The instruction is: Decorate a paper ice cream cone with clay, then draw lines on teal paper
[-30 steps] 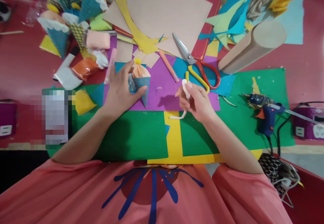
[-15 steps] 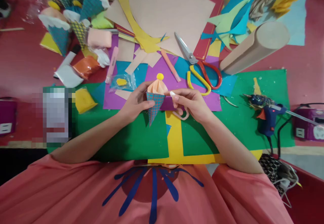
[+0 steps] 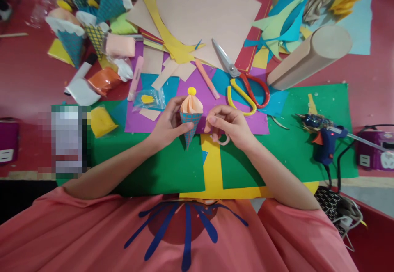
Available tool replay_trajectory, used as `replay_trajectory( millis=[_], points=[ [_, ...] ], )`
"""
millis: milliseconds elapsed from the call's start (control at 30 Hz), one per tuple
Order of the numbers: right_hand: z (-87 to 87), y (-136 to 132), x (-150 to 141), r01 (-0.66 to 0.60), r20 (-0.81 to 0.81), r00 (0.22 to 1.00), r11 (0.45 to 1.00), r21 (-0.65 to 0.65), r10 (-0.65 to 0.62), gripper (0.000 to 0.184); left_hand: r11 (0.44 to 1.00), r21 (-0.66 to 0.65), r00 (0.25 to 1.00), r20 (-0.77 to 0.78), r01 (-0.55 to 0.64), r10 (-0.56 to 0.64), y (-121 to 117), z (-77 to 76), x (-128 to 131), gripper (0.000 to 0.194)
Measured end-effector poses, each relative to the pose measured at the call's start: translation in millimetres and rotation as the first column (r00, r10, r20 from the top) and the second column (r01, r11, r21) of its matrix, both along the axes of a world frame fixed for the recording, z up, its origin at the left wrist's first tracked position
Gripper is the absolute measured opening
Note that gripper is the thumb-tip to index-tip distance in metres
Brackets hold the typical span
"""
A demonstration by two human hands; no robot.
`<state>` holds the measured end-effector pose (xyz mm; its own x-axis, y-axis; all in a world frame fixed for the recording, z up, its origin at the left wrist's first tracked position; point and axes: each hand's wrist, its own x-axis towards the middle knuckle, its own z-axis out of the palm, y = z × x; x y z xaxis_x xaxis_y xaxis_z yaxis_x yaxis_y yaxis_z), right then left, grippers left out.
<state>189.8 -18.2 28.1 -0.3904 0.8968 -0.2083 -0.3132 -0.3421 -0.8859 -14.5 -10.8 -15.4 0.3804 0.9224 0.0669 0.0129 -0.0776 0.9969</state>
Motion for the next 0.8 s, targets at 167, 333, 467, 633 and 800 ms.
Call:
replay_trajectory(
  millis=[167,333,467,633,800],
  points=[
    [-1.8,0.1,-0.6,0.045,-0.021,0.999,0.997,0.054,-0.044,0.021,0.999,-0.012,0.999,-0.017,0.034,-0.034,-2.0,0.5,-0.2,0.065],
    [-0.4,-1.5,-2.1,0.022,0.022,0.999,0.999,0.043,-0.023,0.020,0.998,-0.044,0.999,-0.007,0.039,-0.039,-2.7,2.4,0.0,0.066],
    [-2.2,-2.5,-3.2,0.057,0.028,0.998,0.995,0.086,-0.060,0.016,0.997,-0.071,0.999,0.017,0.036,-0.035,-2.7,4.1,0.9,0.066],
    [-5.2,-1.4,-3.1,0.128,0.035,0.990,0.974,0.190,-0.137,0.016,0.989,-0.138,0.998,0.039,0.049,-0.044,-3.1,7.2,1.2,0.069],
    [-4.9,-3.6,-2.8,0.103,0.109,0.985,0.967,0.234,-0.131,0.020,0.985,-0.167,0.999,0.047,0.033,-0.026,-3.1,7.6,1.9,0.072]
  ],
)
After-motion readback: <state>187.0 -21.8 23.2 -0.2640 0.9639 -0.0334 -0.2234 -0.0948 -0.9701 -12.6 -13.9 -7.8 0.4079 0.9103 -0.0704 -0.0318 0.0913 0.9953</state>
